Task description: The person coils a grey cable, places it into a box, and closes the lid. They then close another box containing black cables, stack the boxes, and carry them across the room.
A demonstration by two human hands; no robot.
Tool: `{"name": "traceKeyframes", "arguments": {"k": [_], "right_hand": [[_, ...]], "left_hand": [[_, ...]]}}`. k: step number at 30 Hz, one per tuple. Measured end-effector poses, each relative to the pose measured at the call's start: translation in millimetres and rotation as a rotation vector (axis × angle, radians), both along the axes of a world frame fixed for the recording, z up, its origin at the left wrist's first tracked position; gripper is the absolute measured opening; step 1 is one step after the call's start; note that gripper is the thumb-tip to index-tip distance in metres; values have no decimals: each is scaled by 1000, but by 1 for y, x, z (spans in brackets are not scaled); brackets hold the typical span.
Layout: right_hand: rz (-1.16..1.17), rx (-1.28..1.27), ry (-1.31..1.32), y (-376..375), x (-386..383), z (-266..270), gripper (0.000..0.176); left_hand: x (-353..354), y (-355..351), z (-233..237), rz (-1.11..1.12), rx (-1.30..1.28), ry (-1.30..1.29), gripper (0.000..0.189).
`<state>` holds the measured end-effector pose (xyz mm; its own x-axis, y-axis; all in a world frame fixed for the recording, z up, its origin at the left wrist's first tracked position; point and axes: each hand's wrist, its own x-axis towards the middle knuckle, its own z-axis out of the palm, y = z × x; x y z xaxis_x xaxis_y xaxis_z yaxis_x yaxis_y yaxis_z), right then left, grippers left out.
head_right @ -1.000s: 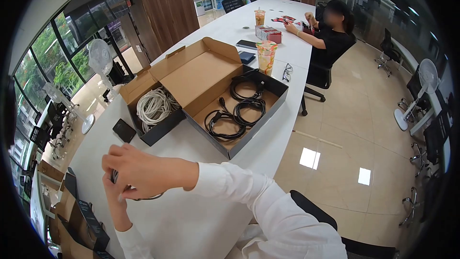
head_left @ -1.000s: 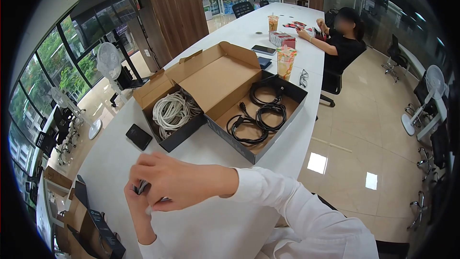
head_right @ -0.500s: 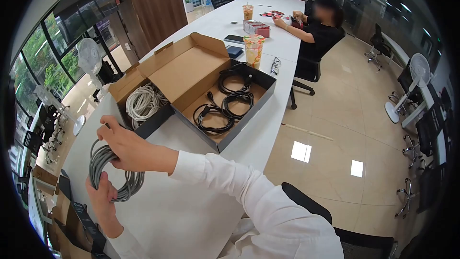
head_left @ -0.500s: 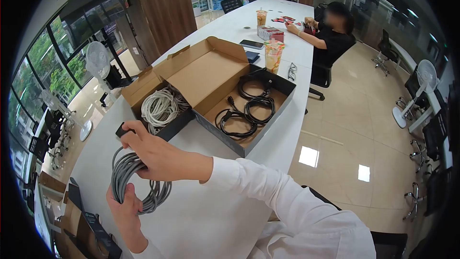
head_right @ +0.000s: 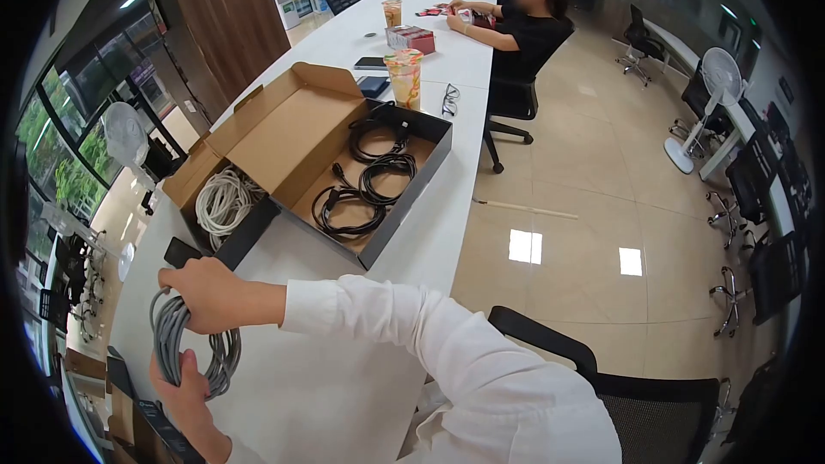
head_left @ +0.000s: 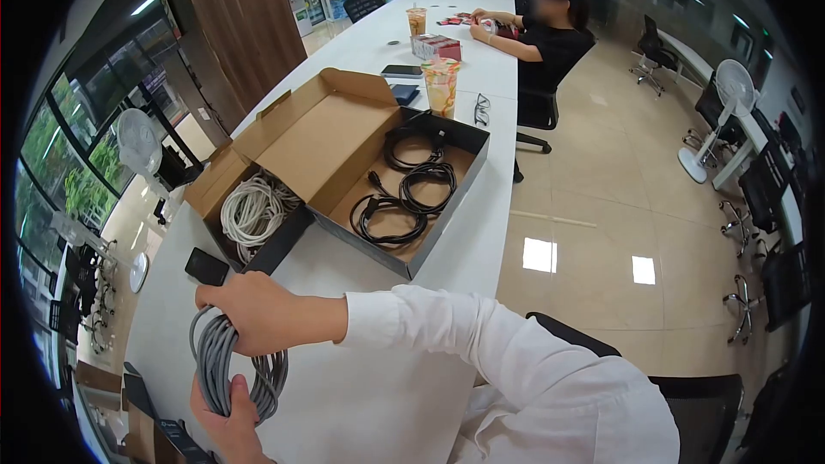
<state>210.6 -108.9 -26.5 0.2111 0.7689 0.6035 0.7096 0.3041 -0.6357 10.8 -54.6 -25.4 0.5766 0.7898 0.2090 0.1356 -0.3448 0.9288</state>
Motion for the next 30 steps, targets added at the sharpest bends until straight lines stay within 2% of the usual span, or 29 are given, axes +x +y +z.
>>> {"name": "traceKeyframes", "arguments": {"k": [2, 3, 5, 7, 10, 13, 16, 19, 25, 28, 30], "right_hand": [[95, -49, 94, 3, 1, 0, 34], [119, 66, 160, 7, -1, -4, 24], [243, 74, 239, 12, 2, -8, 30], [360, 14, 356, 5, 3, -2, 36], [575, -106, 655, -4, 8, 6, 36], [726, -248, 799, -10, 21, 11, 31], [941, -280, 1044, -11, 24, 12, 28], [746, -348, 1223, -10, 24, 16, 30], [795, -257, 1470, 9, 24, -2, 22], [687, -234, 1416, 12, 21, -2, 12], [699, -242, 1444, 8, 22, 0, 17]], "left_hand": [[-2, 3, -12, 99, 56, -58, 44], [-9, 12, -20, 72, 70, -63, 44], [-20, 34, -36, 13, 91, -72, 44], [-20, 34, -32, 12, -7, -106, 40], [-16, 32, -27, -23, -90, -207, 32], [-15, 43, -31, -56, -178, -250, 30], [-12, 37, -21, -93, -269, -339, 26], [-4, 27, -17, -102, -288, -407, 22], [-4, 39, -28, -159, -319, -425, 22], [-2, 38, -24, -156, -358, -428, 22], [-2, 36, -23, -152, -417, -448, 24]]}}
